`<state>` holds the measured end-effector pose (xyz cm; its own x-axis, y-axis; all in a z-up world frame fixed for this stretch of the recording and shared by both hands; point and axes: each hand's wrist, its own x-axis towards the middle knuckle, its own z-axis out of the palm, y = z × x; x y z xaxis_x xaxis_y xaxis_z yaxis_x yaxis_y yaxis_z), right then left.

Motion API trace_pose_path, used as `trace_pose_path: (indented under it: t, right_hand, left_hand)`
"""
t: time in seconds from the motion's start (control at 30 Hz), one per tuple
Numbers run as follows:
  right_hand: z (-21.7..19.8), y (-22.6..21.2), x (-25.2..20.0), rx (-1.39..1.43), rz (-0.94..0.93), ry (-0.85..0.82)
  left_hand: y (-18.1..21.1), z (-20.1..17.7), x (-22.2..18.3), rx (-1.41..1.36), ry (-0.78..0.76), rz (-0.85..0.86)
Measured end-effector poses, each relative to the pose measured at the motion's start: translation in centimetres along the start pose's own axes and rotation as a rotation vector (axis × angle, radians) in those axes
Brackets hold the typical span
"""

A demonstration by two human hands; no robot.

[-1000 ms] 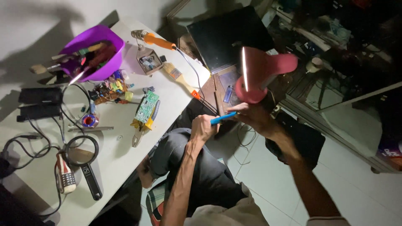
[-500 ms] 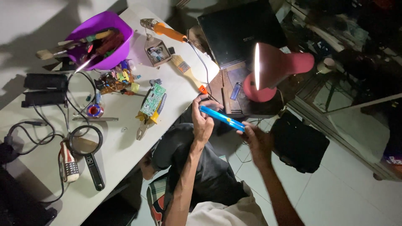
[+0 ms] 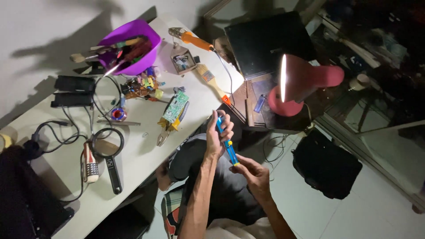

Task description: A person is repairing a circuit board using a screwdriver and a desoldering pump at a workbench.

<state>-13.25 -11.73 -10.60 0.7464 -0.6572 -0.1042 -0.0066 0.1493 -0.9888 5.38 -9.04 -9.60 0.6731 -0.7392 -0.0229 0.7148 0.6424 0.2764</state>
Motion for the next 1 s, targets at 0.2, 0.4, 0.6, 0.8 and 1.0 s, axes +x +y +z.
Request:
trace_pose_path:
  t: [0.2,0.4,0.6,0.8,1.0]
  right_hand:
    - [-0.6,-2.1,0.4,-0.591,-0.494,-0.145]
    - [-0.5,-3.1,0.8,-0.807,-0.756,-0.136]
    - [-0.7,-1.2,1.0,-0.889,-0.715,-0.049]
    - [-0.4,0.0,0.6,-0.869,-0.566,-0.010]
    - [0.2,1.0,1.7,-0.891,-0.527,0.052]
  left_hand:
    - [0.1,-0.9,1.0,0.048,0.021,-0.021]
    - [-0.1,-2.1,2.1,-0.039,0.044,-0.015]
    - [-0.3,-2.7,2.7,0.103,0.237,-0.071]
    - [-0.3,-1.5,2.1,0.196,0.316,-0.088]
    - [-1.1,-2.6,2.2,0.303,0.341,-0.113]
